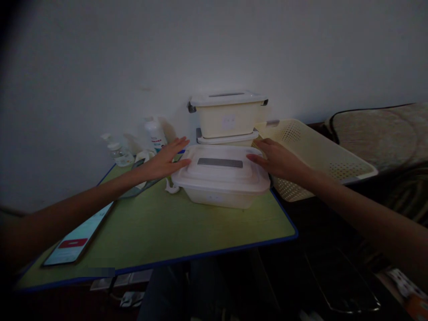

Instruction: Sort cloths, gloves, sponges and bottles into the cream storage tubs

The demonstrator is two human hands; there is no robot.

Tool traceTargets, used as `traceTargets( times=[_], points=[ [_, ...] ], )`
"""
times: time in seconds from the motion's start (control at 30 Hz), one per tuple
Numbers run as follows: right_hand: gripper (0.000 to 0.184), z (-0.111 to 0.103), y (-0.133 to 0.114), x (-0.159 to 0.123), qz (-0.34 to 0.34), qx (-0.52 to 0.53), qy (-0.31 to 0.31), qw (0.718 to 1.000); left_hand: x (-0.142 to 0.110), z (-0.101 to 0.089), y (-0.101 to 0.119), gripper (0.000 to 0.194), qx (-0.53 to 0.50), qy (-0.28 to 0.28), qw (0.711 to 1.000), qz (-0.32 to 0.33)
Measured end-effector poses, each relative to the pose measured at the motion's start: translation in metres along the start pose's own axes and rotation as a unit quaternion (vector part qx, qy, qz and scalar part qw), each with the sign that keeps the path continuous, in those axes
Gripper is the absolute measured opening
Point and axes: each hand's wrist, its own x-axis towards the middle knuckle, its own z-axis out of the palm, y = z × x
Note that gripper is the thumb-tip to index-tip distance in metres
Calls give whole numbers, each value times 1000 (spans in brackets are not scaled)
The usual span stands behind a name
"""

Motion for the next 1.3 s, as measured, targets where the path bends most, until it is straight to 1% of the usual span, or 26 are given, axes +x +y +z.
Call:
traceTargets(
  times=[0.07,0.17,0.3,0.37,0.43,0.53,0.6,0.67,0.73,0.8,0.87,0.9,0.93,1.0,1.07,1.2,1.23,1.3],
  points=[
    [62,9,-2,9,-23,-1,-24,999,12,8,1,66,28,-14,999,22],
    [65,24,-2,17,-27,3,-62,998,26,22,-1,66,46,-48,997,31],
    [62,36,3,19,-14,25,-77,997,37,31,-6,71,78,-114,989,61],
    [63,38,6,18,-10,35,-75,996,39,32,-9,72,86,-119,986,74],
    [62,39,7,15,-1,56,-62,997,39,33,-11,70,78,-107,988,80],
    [55,39,6,11,19,120,-34,992,39,35,-13,63,40,-78,993,75],
    [52,40,5,9,45,166,-14,985,38,38,-15,57,-8,-36,998,57],
    [51,40,2,8,78,189,8,979,37,41,-17,52,-64,27,997,33],
    [49,39,0,6,104,183,28,977,35,45,-20,51,-109,90,990,10],
    [47,38,-3,5,120,168,47,977,33,48,-23,54,-149,140,979,-15],
    [45,36,-5,3,140,150,68,976,31,50,-26,60,-205,176,962,-42],
    [45,35,-5,3,149,142,76,976,31,50,-27,64,-236,183,953,-53],
    [44,35,-6,2,157,138,79,975,31,51,-28,68,-265,182,945,-62],
    [45,35,-4,1,170,137,75,973,31,51,-31,73,-306,162,935,-79],
    [49,37,-2,1,177,140,66,972,30,50,-34,77,-317,133,933,-102],
    [52,41,2,3,168,136,68,974,28,48,-35,76,-330,65,930,-146],
    [54,41,1,3,165,134,67,975,28,47,-34,76,-340,59,926,-151],
    [56,38,-2,3,160,124,59,978,27,46,-33,79,-354,69,920,-155]
  ],
)
